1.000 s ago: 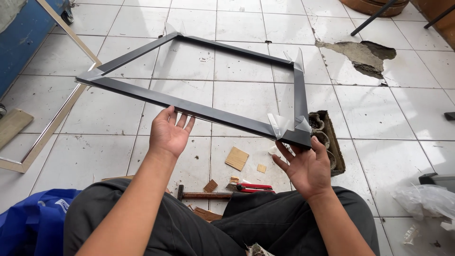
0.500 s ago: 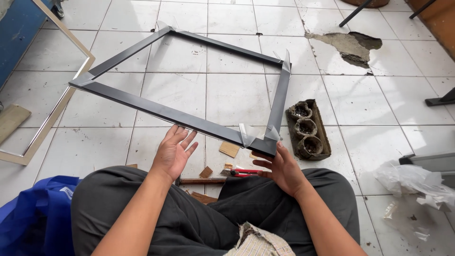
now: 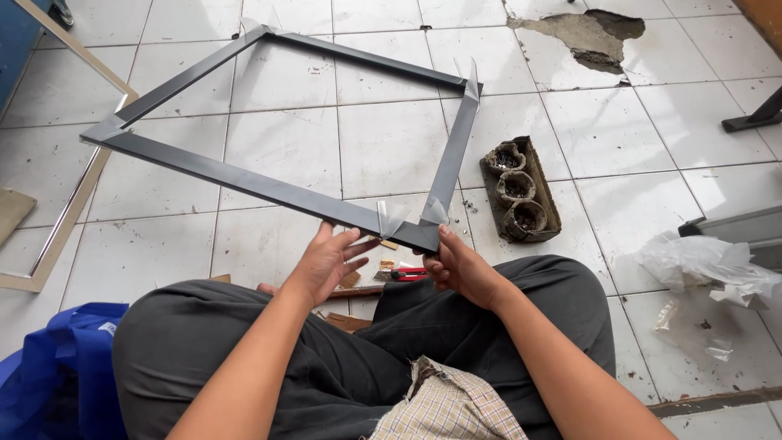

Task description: Assembling a picture frame by applying adhesive to the mitered corners and securing them with small nails using a hammer.

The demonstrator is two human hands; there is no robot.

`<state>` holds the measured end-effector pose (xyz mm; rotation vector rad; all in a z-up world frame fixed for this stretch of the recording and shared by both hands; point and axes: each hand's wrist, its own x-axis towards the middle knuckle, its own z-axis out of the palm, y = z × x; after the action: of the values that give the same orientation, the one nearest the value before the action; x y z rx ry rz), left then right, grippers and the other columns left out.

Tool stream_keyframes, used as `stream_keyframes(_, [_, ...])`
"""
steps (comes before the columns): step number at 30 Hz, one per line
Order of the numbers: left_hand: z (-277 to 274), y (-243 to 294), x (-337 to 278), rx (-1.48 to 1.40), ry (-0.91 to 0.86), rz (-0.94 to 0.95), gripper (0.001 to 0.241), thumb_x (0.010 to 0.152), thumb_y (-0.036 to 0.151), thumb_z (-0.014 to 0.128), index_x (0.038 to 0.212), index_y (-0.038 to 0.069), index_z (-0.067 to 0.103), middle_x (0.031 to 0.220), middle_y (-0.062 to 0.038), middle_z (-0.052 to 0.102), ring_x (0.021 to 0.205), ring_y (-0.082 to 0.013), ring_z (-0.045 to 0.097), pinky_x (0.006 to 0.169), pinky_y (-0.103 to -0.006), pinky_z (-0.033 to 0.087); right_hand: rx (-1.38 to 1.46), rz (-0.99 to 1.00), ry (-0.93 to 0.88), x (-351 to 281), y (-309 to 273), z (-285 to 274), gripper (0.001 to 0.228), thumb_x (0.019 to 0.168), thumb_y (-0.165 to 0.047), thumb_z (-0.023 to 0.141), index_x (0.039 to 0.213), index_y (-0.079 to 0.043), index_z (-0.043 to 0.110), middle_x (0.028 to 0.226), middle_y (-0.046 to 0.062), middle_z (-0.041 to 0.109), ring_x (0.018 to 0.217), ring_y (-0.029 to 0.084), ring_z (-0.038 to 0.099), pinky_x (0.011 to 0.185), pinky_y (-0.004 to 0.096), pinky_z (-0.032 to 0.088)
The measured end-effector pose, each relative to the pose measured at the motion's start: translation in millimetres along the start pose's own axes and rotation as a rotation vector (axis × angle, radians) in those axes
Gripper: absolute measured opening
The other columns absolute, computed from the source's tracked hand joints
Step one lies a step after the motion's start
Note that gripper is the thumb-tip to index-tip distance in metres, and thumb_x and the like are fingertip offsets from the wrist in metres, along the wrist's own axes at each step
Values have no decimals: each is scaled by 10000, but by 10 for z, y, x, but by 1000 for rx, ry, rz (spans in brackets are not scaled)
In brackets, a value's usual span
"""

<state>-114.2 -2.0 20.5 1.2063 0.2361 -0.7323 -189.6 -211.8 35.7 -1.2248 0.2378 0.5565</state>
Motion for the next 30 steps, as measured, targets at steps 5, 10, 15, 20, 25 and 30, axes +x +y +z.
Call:
stream_keyframes(5, [-89,-373,483,-97,49,49,450,852,193,451,1278,140,313,1074,-97,578,910,-267,607,842,-420,467,-24,71,14,292,69,17,661,816,-694,188,961,-101,442,708,-21,334,581,107,318,554,282,315])
stream_keyframes(10, [-95,-245,601,-100,171,124,446,843,208,448,1264,107,343,1010,-96,575,792,-257,616,822,-410,498,45,97,201,762,54,-199,755,838,-632,18,937,-93,537,751,21,525,658,168,517,592,323,430])
stream_keyframes(15, [-60,-213,570,51,227,142,590,766,169,555,1272,13,294,1018,-148,532,750,-231,619,774,-365,532,90,67,349,1054,69,-345,440,883,-497,371,905,-90,536,714,5,504,647,154,528,563,282,468])
stream_keyframes(20, [-51,-148,633,68,242,124,615,725,145,597,1234,-15,292,979,-144,523,754,-229,627,749,-352,539,-4,64,182,997,15,-339,355,776,-342,610,980,-60,541,759,-1,501,676,142,555,538,268,501])
stream_keyframes(25, [13,-129,671,68,232,97,630,695,120,621,1216,-9,292,954,-118,517,757,-212,624,744,-361,533,-148,62,-37,913,-73,-335,664,626,-212,747,1186,6,464,908,79,500,795,183,545,592,284,537])
stream_keyframes(30, [218,107,521,-38,251,64,609,790,331,507,1230,-19,274,1040,-149,432,759,-225,602,738,-360,515,57,86,293,1237,28,-498,484,867,-462,421,1071,-39,536,831,53,592,684,182,592,531,275,498])
